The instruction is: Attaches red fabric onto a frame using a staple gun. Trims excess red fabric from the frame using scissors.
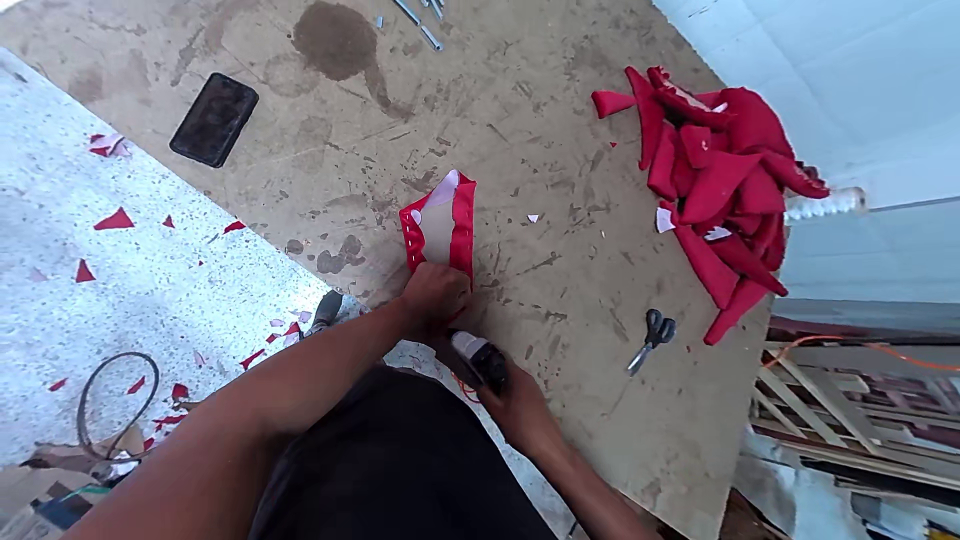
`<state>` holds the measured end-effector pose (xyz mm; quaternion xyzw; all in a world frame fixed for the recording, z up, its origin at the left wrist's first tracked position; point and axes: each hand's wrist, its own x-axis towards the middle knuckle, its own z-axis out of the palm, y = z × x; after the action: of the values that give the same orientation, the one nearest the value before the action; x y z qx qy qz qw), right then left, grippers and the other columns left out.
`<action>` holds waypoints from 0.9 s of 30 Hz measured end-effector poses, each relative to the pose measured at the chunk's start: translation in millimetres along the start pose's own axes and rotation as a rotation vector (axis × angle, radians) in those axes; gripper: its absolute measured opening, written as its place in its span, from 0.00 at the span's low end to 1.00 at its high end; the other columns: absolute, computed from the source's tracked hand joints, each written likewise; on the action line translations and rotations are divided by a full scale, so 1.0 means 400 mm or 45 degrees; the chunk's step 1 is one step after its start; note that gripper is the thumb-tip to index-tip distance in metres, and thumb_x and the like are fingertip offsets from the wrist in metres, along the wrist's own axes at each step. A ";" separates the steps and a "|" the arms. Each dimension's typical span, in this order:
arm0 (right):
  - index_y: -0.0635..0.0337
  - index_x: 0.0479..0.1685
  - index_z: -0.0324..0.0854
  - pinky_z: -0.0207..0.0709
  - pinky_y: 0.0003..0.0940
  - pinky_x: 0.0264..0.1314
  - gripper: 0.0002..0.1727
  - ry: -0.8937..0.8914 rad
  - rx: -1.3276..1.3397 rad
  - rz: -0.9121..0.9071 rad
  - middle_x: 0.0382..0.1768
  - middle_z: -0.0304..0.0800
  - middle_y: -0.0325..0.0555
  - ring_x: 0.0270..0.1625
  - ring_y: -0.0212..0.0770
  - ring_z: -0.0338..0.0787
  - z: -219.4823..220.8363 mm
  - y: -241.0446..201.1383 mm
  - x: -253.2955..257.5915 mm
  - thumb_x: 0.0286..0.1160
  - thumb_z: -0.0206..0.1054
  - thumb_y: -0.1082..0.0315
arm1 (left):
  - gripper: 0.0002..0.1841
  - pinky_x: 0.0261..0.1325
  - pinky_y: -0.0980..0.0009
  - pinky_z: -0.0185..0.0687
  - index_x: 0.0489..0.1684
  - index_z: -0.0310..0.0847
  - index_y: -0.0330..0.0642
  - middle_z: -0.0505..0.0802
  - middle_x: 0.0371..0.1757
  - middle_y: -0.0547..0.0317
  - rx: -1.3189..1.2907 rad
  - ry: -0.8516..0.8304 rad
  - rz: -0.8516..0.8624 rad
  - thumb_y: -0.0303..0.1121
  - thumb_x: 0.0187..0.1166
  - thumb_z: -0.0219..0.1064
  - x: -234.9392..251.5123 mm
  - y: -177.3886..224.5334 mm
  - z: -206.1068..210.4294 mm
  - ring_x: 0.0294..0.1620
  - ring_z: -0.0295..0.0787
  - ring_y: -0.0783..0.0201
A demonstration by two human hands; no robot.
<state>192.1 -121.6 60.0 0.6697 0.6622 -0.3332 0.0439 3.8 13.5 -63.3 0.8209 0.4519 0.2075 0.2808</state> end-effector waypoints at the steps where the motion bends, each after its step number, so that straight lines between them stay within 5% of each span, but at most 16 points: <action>1: 0.49 0.75 0.76 0.89 0.47 0.58 0.29 0.066 -0.017 0.029 0.57 0.91 0.39 0.54 0.37 0.93 -0.017 0.025 -0.011 0.72 0.70 0.57 | 0.20 0.34 0.50 0.82 0.19 0.80 0.47 0.88 0.24 0.59 -0.061 -0.034 -0.071 0.47 0.82 0.59 0.010 0.006 -0.027 0.31 0.89 0.57; 3: 0.51 0.76 0.75 0.91 0.51 0.51 0.29 0.229 -0.082 0.041 0.64 0.87 0.45 0.51 0.44 0.94 -0.040 0.102 -0.025 0.72 0.70 0.63 | 0.20 0.40 0.47 0.86 0.22 0.81 0.45 0.89 0.29 0.57 -0.141 0.017 -0.119 0.48 0.83 0.61 0.029 -0.008 -0.097 0.36 0.90 0.56; 5: 0.55 0.78 0.76 0.91 0.54 0.50 0.31 0.347 -0.141 0.050 0.72 0.80 0.55 0.53 0.53 0.93 -0.047 0.178 -0.016 0.70 0.71 0.68 | 0.14 0.62 0.46 0.86 0.37 0.90 0.47 0.94 0.49 0.56 -0.082 0.136 -0.146 0.47 0.80 0.67 0.058 -0.050 -0.181 0.57 0.90 0.55; 7: 0.59 0.80 0.75 0.86 0.53 0.67 0.32 0.370 -0.089 0.046 0.77 0.76 0.60 0.69 0.56 0.86 -0.055 0.234 -0.002 0.73 0.72 0.66 | 0.23 0.75 0.41 0.77 0.64 0.87 0.53 0.88 0.69 0.51 0.036 0.162 -0.243 0.53 0.75 0.72 0.102 -0.101 -0.260 0.74 0.81 0.48; 9: 0.52 0.78 0.79 0.76 0.48 0.81 0.27 0.336 -0.046 0.087 0.80 0.76 0.51 0.80 0.49 0.79 -0.082 0.305 0.016 0.78 0.69 0.60 | 0.37 0.71 0.30 0.76 0.79 0.76 0.53 0.83 0.74 0.41 0.067 0.062 -0.417 0.58 0.71 0.77 0.143 -0.139 -0.291 0.74 0.80 0.36; 11: 0.46 0.70 0.86 0.74 0.47 0.82 0.20 0.411 -0.063 0.200 0.75 0.84 0.41 0.79 0.43 0.80 -0.137 0.386 0.047 0.84 0.62 0.56 | 0.32 0.63 0.27 0.80 0.74 0.80 0.51 0.92 0.60 0.40 -0.002 -0.017 -0.584 0.56 0.74 0.75 0.136 -0.172 -0.286 0.61 0.89 0.36; 14: 0.50 0.66 0.87 0.83 0.62 0.66 0.20 0.643 0.075 0.547 0.64 0.89 0.52 0.64 0.55 0.89 -0.249 0.589 0.083 0.87 0.60 0.52 | 0.22 0.47 0.32 0.86 0.49 0.88 0.42 0.94 0.37 0.44 -0.186 0.040 -0.881 0.54 0.80 0.71 0.050 -0.175 -0.250 0.38 0.93 0.43; 18: 0.61 0.63 0.85 0.78 0.76 0.57 0.29 0.822 0.240 0.805 0.56 0.88 0.68 0.59 0.70 0.87 -0.283 0.896 0.115 0.74 0.74 0.45 | 0.23 0.31 0.55 0.93 0.57 0.85 0.35 0.96 0.33 0.49 -0.721 0.021 -1.293 0.49 0.87 0.63 -0.084 -0.010 -0.144 0.26 0.94 0.56; 23: 0.71 0.53 0.85 0.75 0.78 0.56 0.22 0.711 0.368 0.826 0.48 0.88 0.74 0.55 0.75 0.87 -0.295 1.007 0.175 0.78 0.73 0.56 | 0.22 0.36 0.61 0.94 0.55 0.86 0.31 0.98 0.40 0.47 -1.241 -0.258 -1.250 0.43 0.94 0.53 -0.091 0.251 0.028 0.31 0.96 0.55; 27: 0.68 0.62 0.81 0.74 0.81 0.55 0.26 0.570 0.405 0.911 0.51 0.87 0.76 0.56 0.78 0.86 -0.332 1.025 0.162 0.71 0.78 0.59 | 0.17 0.51 0.62 0.94 0.55 0.87 0.36 0.98 0.47 0.53 -1.129 -0.443 -0.964 0.41 0.90 0.60 -0.101 0.292 0.079 0.45 0.97 0.60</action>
<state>613.1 -48.5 -26.7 0.9105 0.3229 -0.2415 -0.0916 75.2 -80.5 -15.0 0.4298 0.5303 0.1244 0.7201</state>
